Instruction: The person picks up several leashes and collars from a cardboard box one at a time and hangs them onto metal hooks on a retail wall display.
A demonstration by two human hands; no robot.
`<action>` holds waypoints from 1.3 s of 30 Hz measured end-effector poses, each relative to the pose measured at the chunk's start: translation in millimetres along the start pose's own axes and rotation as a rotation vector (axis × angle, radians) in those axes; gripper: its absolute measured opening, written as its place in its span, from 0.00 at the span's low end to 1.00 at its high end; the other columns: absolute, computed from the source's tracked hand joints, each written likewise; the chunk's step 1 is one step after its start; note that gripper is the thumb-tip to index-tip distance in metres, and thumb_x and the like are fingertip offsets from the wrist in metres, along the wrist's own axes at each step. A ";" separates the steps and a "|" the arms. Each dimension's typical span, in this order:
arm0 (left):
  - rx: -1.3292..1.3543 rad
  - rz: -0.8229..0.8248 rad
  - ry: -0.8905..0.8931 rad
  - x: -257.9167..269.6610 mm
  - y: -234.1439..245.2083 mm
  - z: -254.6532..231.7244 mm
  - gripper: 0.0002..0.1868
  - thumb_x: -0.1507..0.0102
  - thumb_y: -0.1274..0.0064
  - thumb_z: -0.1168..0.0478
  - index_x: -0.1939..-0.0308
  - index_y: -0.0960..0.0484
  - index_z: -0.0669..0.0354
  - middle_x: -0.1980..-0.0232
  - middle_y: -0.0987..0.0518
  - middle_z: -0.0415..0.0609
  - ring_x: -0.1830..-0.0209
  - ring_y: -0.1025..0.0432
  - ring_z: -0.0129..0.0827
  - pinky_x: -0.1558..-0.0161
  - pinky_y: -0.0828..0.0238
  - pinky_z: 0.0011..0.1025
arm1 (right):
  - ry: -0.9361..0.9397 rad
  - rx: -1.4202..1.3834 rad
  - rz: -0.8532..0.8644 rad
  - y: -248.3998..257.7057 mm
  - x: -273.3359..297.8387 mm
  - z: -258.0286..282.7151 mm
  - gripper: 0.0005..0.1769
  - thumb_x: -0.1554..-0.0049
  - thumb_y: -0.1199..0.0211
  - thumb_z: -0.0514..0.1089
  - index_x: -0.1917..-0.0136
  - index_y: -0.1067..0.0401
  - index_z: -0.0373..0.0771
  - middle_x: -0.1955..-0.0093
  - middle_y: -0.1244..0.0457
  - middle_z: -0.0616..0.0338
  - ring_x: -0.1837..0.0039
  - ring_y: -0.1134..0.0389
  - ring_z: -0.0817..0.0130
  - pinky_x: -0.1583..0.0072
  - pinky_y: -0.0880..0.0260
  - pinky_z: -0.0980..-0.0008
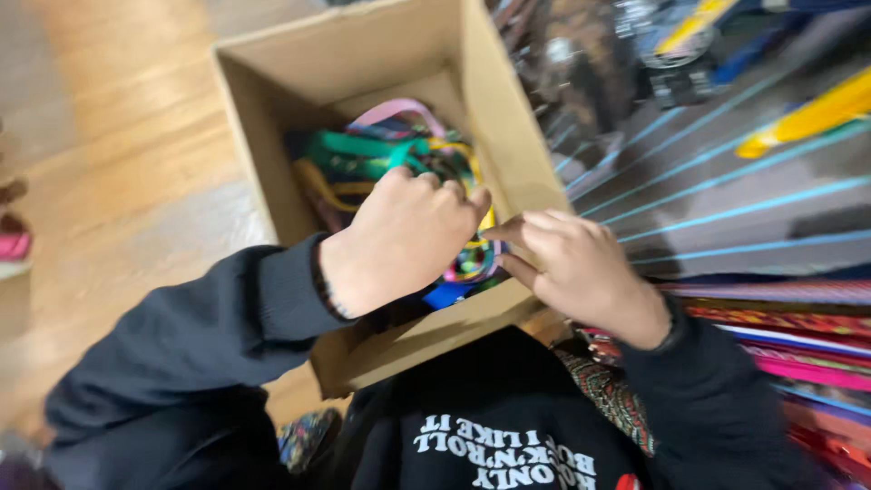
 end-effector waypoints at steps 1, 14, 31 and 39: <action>0.000 0.020 0.016 7.3 -8.0 5.7 0.08 0.43 0.45 0.60 0.62 0.14 0.43 0.73 0.17 0.41 0.73 0.19 0.41 0.70 0.31 0.39 | 0.011 -0.018 0.015 -1.1 -14.9 5.7 0.14 0.44 0.28 0.49 0.43 0.18 0.51 0.51 0.27 0.64 0.49 0.25 0.54 0.49 0.23 0.49; 0.031 0.044 0.172 45.3 -127.9 45.4 0.06 0.43 0.46 0.65 0.69 0.18 0.46 0.76 0.20 0.41 0.75 0.22 0.42 0.71 0.34 0.41 | -0.180 0.322 0.407 -231.1 -102.2 -69.5 0.11 0.40 0.45 0.46 0.48 0.30 0.39 0.67 0.29 0.56 0.58 0.23 0.47 0.61 0.28 0.46; 0.319 0.173 0.261 31.0 -86.1 91.9 0.08 0.41 0.46 0.59 0.60 0.15 0.51 0.62 0.16 0.46 0.57 0.19 0.47 0.60 0.26 0.42 | -0.356 -0.505 0.831 -194.3 -123.9 -51.0 0.14 0.44 0.35 0.49 0.56 0.19 0.35 0.67 0.28 0.50 0.69 0.27 0.61 0.67 0.25 0.67; 1.245 0.623 0.353 36.1 -107.0 132.5 0.35 0.41 0.48 0.59 0.28 0.33 0.59 0.33 0.26 0.41 0.35 0.34 0.28 0.35 0.41 0.27 | -0.088 -1.092 0.126 -51.8 -138.4 -33.0 0.05 0.34 0.34 0.39 0.53 0.27 0.38 0.63 0.35 0.62 0.63 0.33 0.76 0.57 0.29 0.78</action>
Point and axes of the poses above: each hand's wrist, its own x-axis away from the middle knuckle, its own y-axis out of the back of the hand, z = x × y, the point moved 7 cm from there along -x, towards the middle knuckle
